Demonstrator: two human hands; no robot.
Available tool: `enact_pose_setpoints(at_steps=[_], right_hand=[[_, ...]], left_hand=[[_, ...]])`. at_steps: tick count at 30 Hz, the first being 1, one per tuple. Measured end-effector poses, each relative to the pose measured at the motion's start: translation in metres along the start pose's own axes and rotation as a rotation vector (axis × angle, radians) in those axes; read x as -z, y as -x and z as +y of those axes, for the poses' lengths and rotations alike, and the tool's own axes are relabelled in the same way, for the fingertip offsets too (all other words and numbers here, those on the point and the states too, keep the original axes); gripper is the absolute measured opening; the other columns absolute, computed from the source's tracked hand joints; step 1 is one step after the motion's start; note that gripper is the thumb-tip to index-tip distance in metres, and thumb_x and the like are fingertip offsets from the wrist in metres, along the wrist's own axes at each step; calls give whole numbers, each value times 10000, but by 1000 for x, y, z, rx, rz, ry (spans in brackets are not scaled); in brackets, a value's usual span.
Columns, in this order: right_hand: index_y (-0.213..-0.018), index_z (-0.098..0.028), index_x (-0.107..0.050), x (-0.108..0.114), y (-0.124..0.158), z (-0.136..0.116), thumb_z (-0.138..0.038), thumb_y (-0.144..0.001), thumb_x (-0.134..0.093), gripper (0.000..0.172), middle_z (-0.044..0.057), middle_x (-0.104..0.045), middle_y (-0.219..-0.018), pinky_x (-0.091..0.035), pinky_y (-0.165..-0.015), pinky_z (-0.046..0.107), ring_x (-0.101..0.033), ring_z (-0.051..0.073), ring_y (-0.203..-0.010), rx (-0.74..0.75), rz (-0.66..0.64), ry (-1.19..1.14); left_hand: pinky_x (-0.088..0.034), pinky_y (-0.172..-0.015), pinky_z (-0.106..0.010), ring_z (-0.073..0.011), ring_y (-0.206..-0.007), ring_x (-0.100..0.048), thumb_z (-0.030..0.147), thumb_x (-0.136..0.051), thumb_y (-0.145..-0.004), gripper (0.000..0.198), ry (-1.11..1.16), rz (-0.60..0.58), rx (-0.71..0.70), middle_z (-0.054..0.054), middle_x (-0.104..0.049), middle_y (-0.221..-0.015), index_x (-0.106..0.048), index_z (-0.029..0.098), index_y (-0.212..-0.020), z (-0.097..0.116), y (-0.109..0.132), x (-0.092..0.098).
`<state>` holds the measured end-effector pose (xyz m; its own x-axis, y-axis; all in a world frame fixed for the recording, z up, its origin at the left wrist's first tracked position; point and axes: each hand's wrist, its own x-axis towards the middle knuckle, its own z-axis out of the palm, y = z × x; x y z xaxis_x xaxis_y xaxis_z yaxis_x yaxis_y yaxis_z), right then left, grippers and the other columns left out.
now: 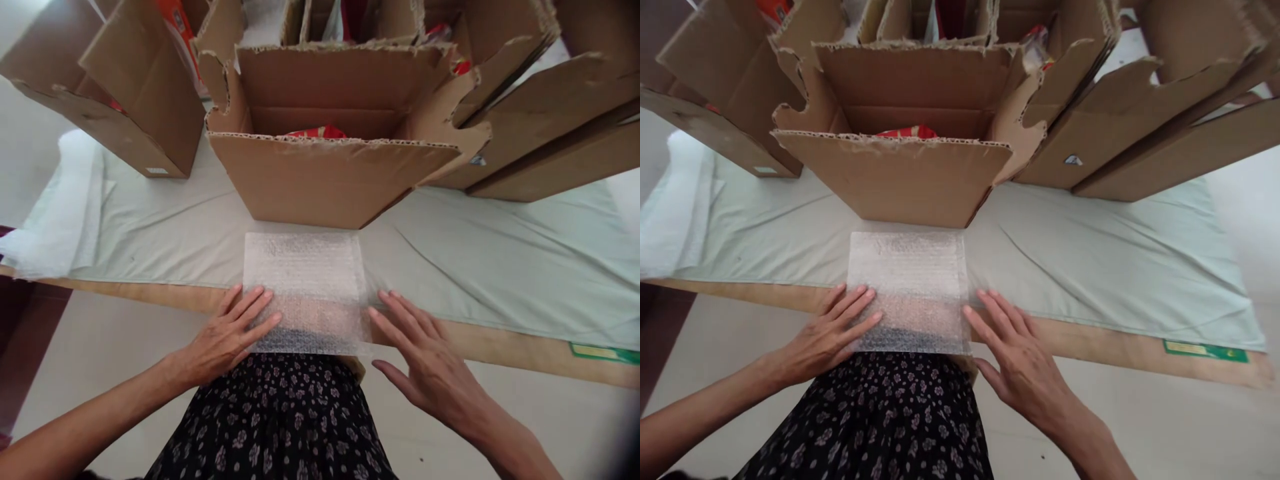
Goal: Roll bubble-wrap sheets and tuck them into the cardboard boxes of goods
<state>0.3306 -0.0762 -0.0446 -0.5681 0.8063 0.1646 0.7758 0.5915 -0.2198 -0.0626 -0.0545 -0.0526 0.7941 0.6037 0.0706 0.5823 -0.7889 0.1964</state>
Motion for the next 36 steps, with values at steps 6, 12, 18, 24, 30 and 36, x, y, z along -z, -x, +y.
enact_pose_setpoints(at_steps=[6,12,18,24,30,36], right_hand=[[-1360,-203,-649,-11,-24,-6,-69,-942,-502,463,152,-562,-1550,-525,-1042,483,-511,315,-1466,103,77,-80],[-1138,-231,-716,8,-52,-7,-172,-1040,-518,228,34,-801,-1061,-576,-847,312,-757,173,-976,-11,190,-542],[-943,-212,-735,-9,-73,-5,-469,-1008,-570,312,46,-737,-778,-511,-643,331,-652,200,-668,-455,209,-367],[-1157,-179,-719,-35,-77,0,-424,-1015,-576,317,36,-723,-752,-509,-711,343,-635,193,-666,-435,362,-195],[-1236,-149,-666,-36,-75,4,-384,-1044,-566,320,44,-710,-774,-458,-730,351,-630,204,-696,-389,386,55],[-1456,-220,-533,-10,-79,-21,-341,-1006,-629,475,177,-627,-1450,-456,-981,467,-627,350,-1248,-307,389,161]], left_hand=[[-320,-1287,-600,-339,-1588,-354,113,-556,-954,598,242,125,-16,-175,-541,-1591,-492,157,-1547,-10,-5,11],[-551,-1103,-440,-226,-1124,-749,216,-543,-1020,273,511,209,320,-35,-815,-1145,-747,242,-1198,-13,-22,49],[-559,-694,-316,-183,-715,-686,345,-598,-957,216,405,222,601,-6,-745,-760,-760,211,-910,-19,-45,52],[-535,-797,-358,-207,-792,-681,308,-601,-974,184,264,349,558,-32,-761,-835,-746,199,-940,-32,-59,34],[-502,-822,-411,-246,-772,-657,309,-572,-1019,276,-64,390,442,-46,-707,-758,-701,137,-1192,-46,-77,9],[-485,-1042,-547,-380,-1272,-609,245,-640,-983,436,-152,449,324,-224,-654,-1358,-581,145,-1404,-21,-74,22]])
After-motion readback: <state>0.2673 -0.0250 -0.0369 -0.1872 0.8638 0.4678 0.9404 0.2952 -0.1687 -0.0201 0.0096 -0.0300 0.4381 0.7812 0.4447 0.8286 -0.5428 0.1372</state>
